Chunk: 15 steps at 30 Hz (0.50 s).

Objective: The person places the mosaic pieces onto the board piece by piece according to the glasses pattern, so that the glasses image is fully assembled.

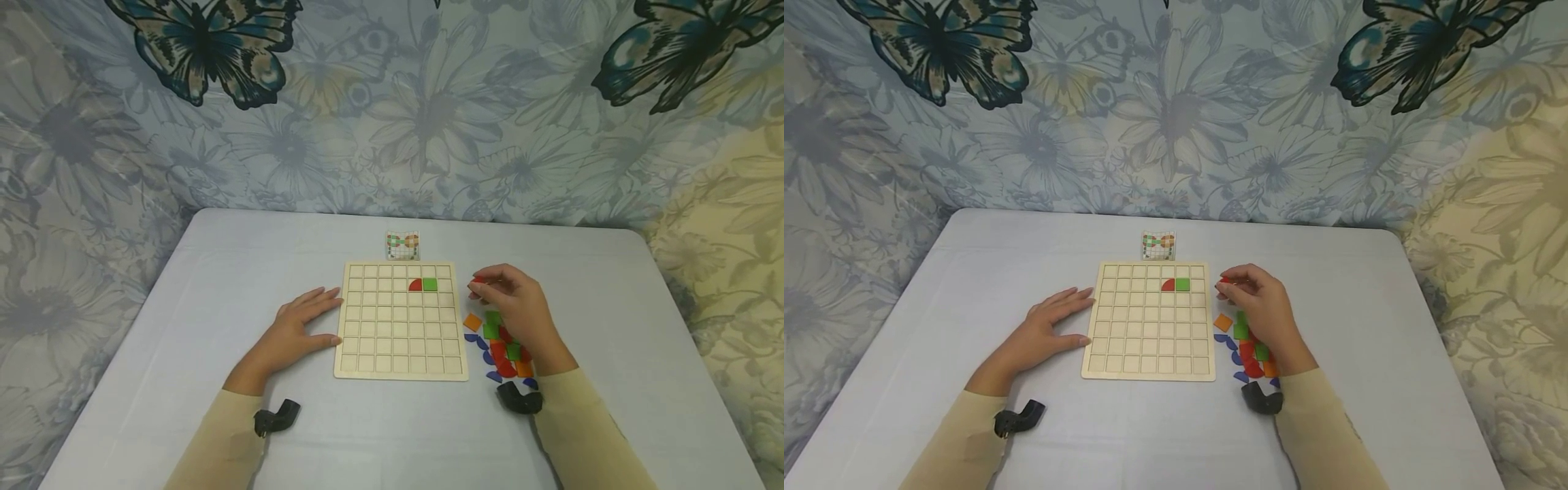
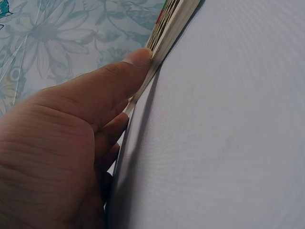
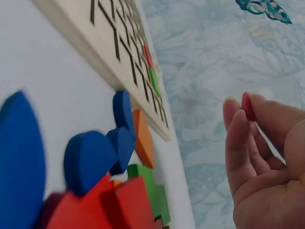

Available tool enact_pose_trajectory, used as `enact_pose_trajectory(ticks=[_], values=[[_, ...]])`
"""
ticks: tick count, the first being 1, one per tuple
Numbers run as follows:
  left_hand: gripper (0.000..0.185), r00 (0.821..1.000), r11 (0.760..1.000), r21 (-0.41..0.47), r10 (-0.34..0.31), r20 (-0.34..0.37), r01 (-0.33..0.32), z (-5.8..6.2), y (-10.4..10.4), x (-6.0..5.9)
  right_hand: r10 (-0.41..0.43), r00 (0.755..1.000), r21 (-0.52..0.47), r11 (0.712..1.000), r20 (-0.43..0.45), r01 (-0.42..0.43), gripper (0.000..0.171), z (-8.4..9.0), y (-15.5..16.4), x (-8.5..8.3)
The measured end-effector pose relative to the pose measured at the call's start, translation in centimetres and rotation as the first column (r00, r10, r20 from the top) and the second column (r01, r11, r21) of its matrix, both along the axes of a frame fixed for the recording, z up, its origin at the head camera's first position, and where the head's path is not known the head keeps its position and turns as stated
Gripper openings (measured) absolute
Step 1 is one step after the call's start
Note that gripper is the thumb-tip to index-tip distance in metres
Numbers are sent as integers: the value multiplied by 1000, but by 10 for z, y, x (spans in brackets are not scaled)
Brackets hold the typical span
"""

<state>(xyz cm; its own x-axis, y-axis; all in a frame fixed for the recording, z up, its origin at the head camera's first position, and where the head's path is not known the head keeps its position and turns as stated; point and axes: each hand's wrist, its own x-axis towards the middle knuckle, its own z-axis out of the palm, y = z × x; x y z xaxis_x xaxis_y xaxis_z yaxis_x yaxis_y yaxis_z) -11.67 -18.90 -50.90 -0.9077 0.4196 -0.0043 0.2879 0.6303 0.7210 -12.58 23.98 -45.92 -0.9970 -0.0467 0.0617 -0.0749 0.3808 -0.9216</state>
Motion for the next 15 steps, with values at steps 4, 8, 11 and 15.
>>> enact_pose_trajectory(ticks=[4,8,11,15], values=[[77,1000,1000,2,0,4,0,0,0,0,3,1000,-10,1000,5,-3,32,1,-4,-6],[77,1000,1000,-5,-2,5,2,1,0,0,-1,1000,31,1000,-8,1,31,2,-9,-12],[77,1000,1000,-11,-1,8,1,1,0,0,-4,1000,27,1000,2,4,29,2,-13,-16],[78,1000,1000,-11,2,12,-2,0,0,0,11,1000,-20,1000,26,-10,28,3,-18,-22]])
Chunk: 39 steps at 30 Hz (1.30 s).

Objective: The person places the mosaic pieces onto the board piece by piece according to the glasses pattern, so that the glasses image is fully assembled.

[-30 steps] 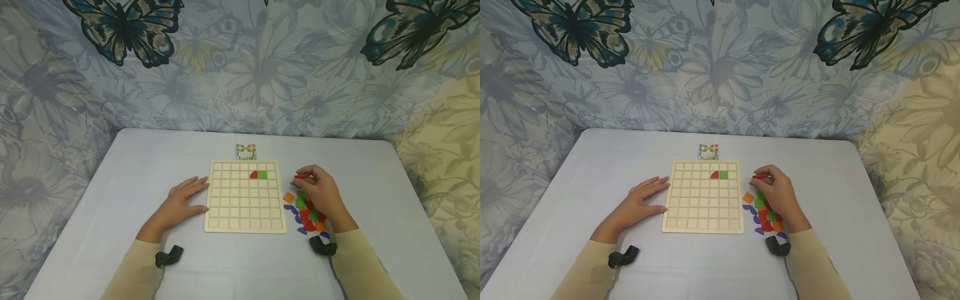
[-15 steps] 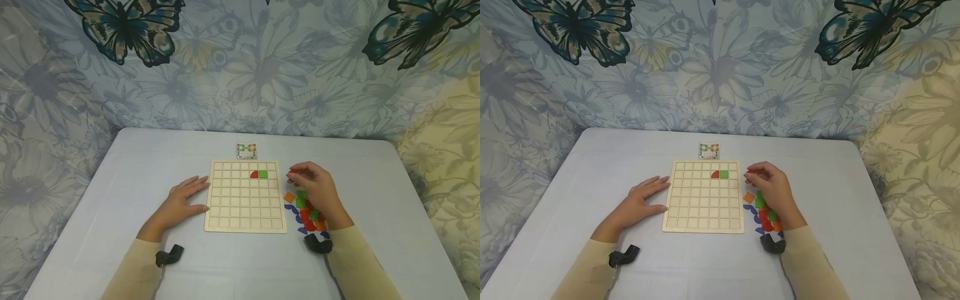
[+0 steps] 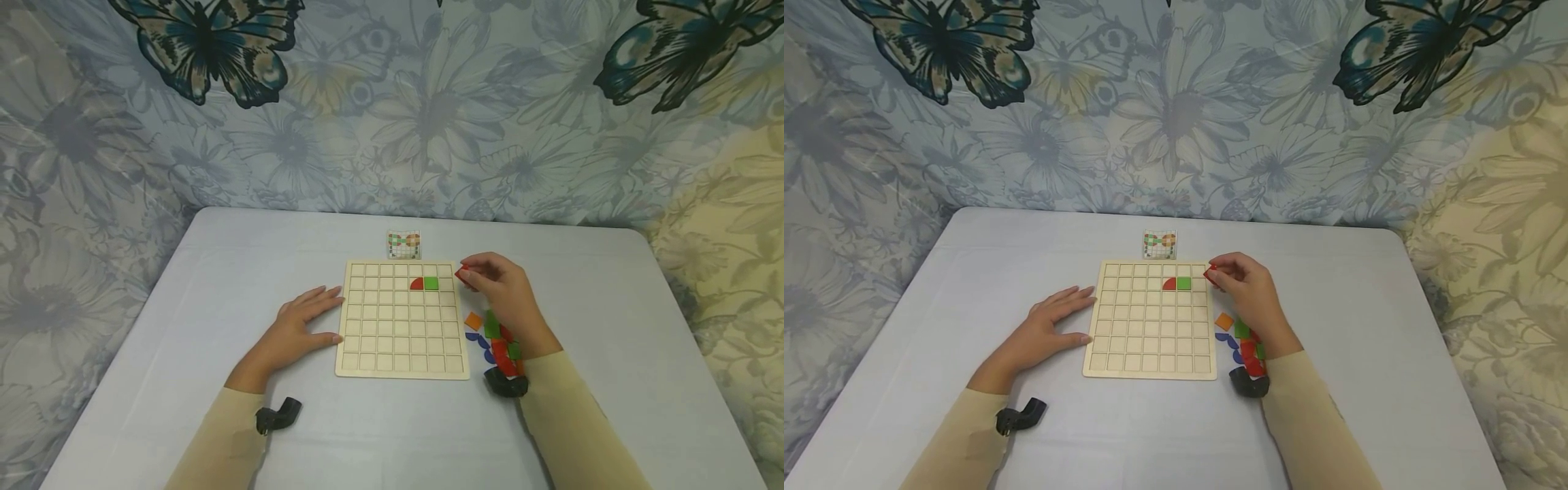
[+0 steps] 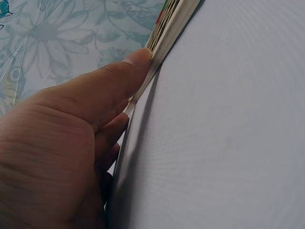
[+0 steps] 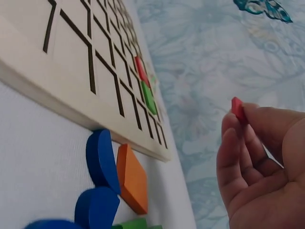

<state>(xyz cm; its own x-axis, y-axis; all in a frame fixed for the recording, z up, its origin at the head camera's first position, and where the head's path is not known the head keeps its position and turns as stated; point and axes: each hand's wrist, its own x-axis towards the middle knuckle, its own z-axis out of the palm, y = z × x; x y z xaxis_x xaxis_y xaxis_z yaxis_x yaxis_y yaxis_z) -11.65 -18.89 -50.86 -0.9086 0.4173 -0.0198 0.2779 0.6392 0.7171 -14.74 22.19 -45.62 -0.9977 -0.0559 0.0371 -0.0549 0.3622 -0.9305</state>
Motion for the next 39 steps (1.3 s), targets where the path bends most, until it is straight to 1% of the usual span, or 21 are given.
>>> enact_pose_trajectory(ticks=[5,10,15,20,23,28,30,32,34,39], values=[[78,1000,1000,7,-5,-2,5,0,0,-1,17,999,-52,999,40,-15,32,-1,-6,-6],[78,1000,1000,15,-9,0,9,1,1,-1,6,997,-67,998,76,-1,37,-7,-9,-11],[77,1000,1000,13,-7,-1,7,2,1,-1,-2,996,-79,997,88,9,28,-16,-10,-16],[77,1000,1000,13,-8,-5,8,2,0,-1,-11,996,-52,999,92,16,20,-21,-10,-18],[77,1000,1000,15,-8,-5,8,2,0,-1,-28,994,-24,999,103,31,23,-23,-10,-18],[77,1000,1000,19,-7,-4,7,1,-1,-1,-45,989,-54,997,139,53,32,-25,-9,-20],[77,1000,1000,20,-7,-4,7,1,-1,-1,-41,990,-56,997,138,49,34,-27,-9,-20],[77,1000,1000,22,-8,-3,8,1,-1,-1,-40,992,-24,999,119,43,34,-28,-9,-20],[76,1000,1000,24,-10,0,10,1,-1,-1,-39,994,13,999,97,38,31,-29,-9,-20],[75,1000,1000,12,-15,-4,15,1,-1,-1,-23,997,34,999,75,21,22,-27,-10,-20]])
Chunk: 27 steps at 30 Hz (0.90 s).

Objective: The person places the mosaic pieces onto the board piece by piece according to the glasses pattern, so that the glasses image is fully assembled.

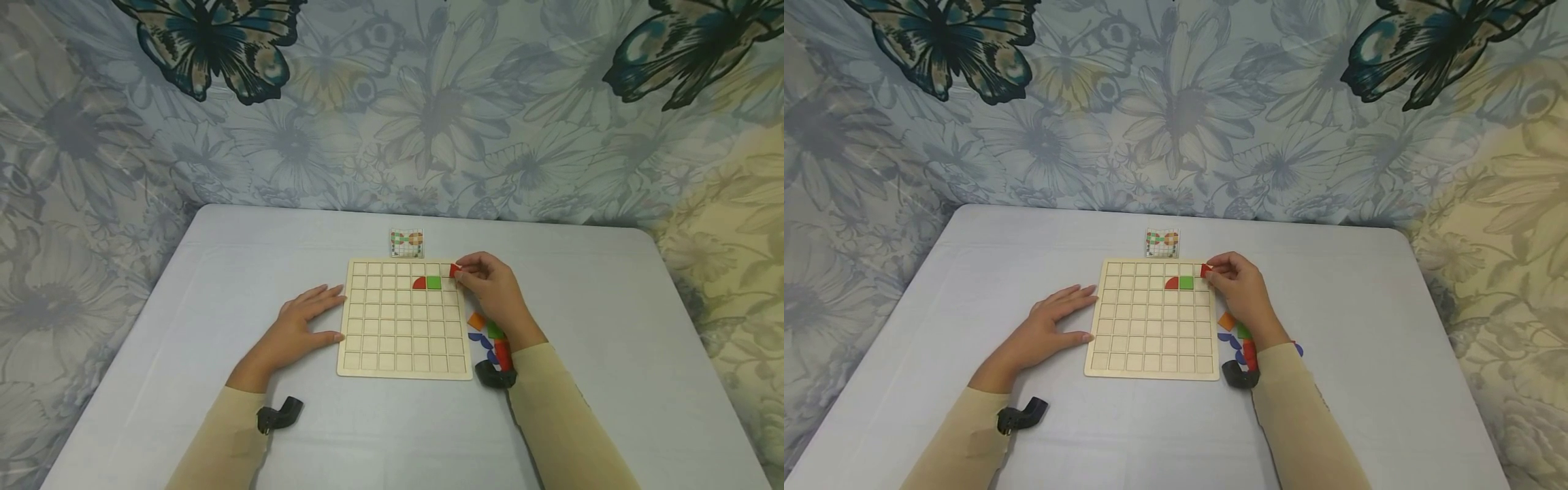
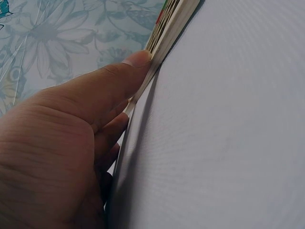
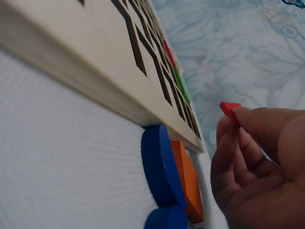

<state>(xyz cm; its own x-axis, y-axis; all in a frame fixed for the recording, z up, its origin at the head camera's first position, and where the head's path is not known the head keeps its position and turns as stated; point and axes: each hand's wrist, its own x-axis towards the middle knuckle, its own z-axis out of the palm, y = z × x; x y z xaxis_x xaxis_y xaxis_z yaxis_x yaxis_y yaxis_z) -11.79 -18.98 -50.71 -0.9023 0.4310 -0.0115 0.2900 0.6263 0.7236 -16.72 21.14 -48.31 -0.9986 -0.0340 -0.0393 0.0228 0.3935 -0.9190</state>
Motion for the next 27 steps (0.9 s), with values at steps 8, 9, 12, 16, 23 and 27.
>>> enact_pose_trajectory(ticks=[8,9,12,16,23,27], values=[[75,1000,1000,0,-1,-1,1,0,-1,0,1,997,120,993,82,-11,20,-2,-3,-3],[75,1000,1000,0,-2,-1,2,0,-1,0,2,996,140,990,86,-14,19,-3,-3,-2],[75,1000,1000,0,-2,-4,2,-1,-1,0,19,996,176,984,91,-35,18,-3,-5,-1],[74,1000,1000,-7,2,-4,-2,-1,0,0,43,995,204,977,94,-61,18,-4,-8,3],[73,1000,1000,-9,5,-11,-5,-1,0,0,53,998,238,969,28,-58,19,-8,-7,7],[72,1000,1000,-6,8,-5,-8,-1,1,1,54,999,244,968,8,-54,21,-11,-5,7]])
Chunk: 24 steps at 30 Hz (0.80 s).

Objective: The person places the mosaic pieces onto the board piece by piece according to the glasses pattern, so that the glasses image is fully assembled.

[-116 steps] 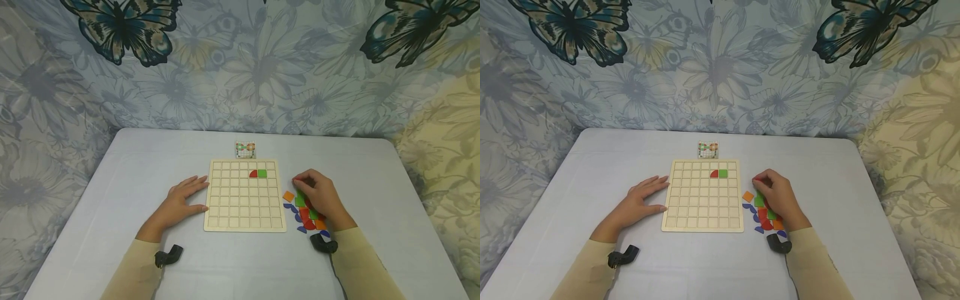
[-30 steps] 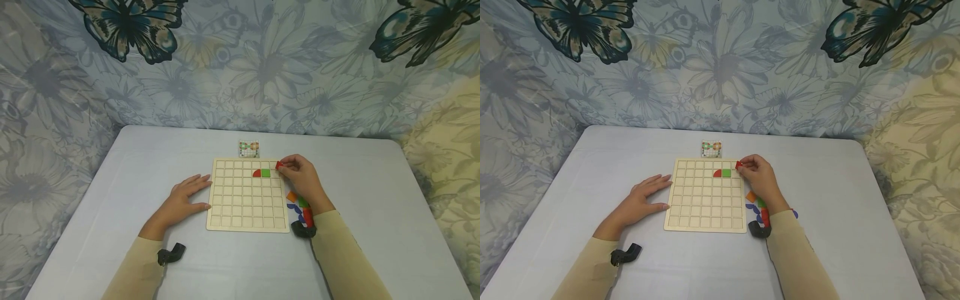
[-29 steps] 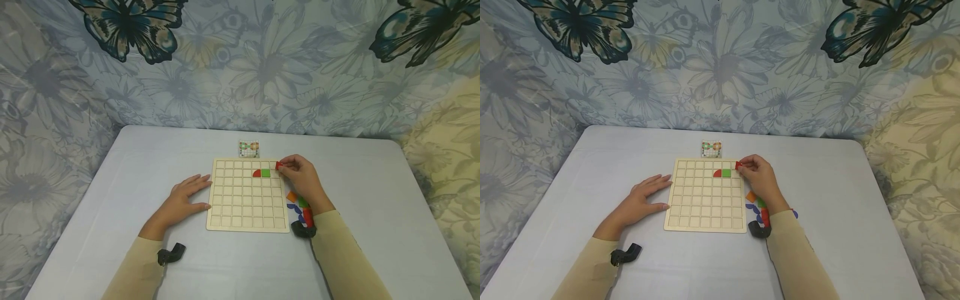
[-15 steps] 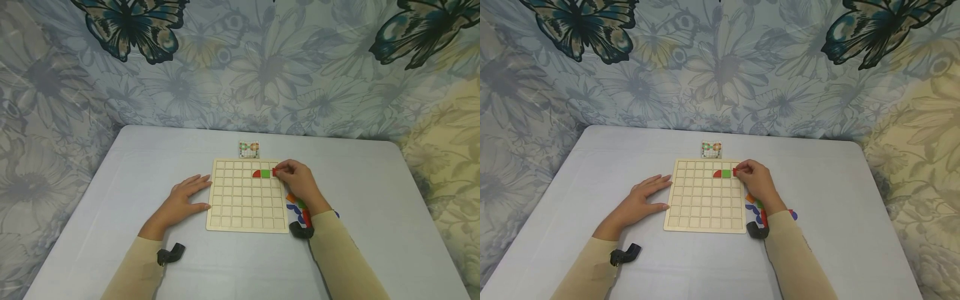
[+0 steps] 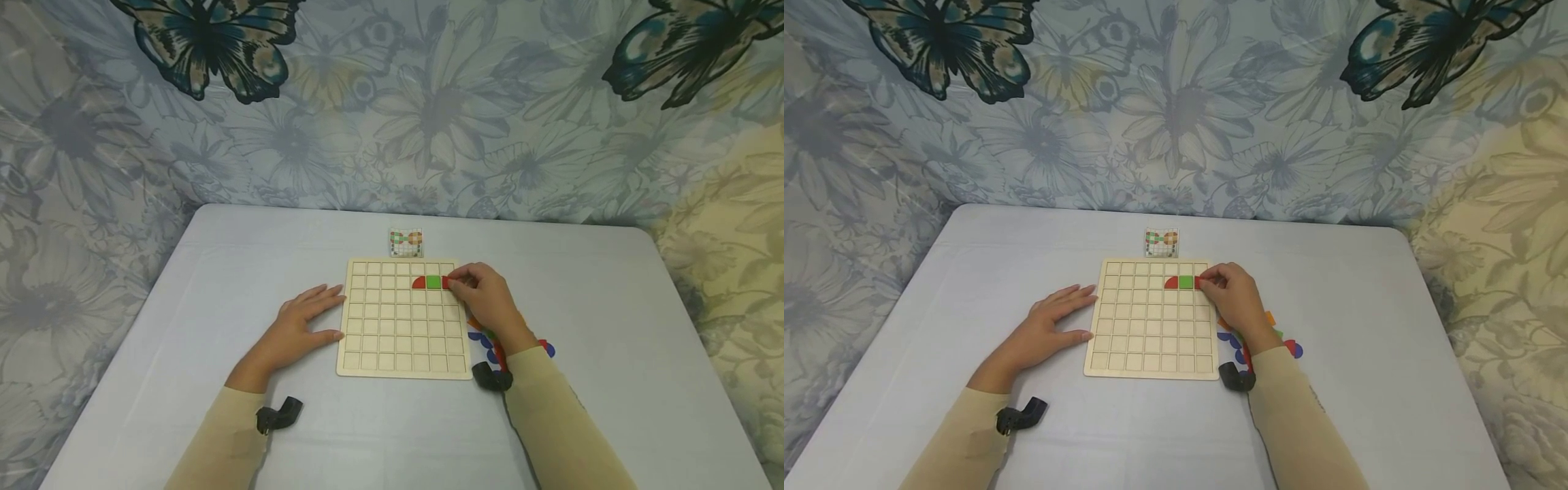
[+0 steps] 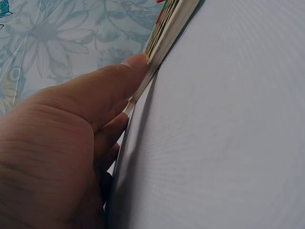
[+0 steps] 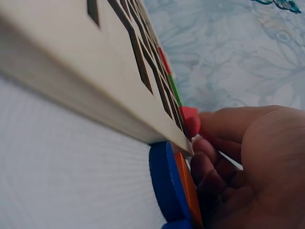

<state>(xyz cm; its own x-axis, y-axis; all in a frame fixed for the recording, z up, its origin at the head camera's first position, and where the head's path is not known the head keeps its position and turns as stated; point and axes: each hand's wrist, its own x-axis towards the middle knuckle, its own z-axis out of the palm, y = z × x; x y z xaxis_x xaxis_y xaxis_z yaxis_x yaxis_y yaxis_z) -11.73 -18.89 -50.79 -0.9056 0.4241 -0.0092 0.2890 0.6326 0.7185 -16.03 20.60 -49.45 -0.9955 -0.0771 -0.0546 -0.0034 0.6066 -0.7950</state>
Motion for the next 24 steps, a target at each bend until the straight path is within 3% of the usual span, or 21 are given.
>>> enact_pose_trajectory(ticks=[24], values=[[71,1000,1000,16,2,-12,-2,-1,0,1,-23,1000,-7,1000,-2,23,29,0,1,3]])
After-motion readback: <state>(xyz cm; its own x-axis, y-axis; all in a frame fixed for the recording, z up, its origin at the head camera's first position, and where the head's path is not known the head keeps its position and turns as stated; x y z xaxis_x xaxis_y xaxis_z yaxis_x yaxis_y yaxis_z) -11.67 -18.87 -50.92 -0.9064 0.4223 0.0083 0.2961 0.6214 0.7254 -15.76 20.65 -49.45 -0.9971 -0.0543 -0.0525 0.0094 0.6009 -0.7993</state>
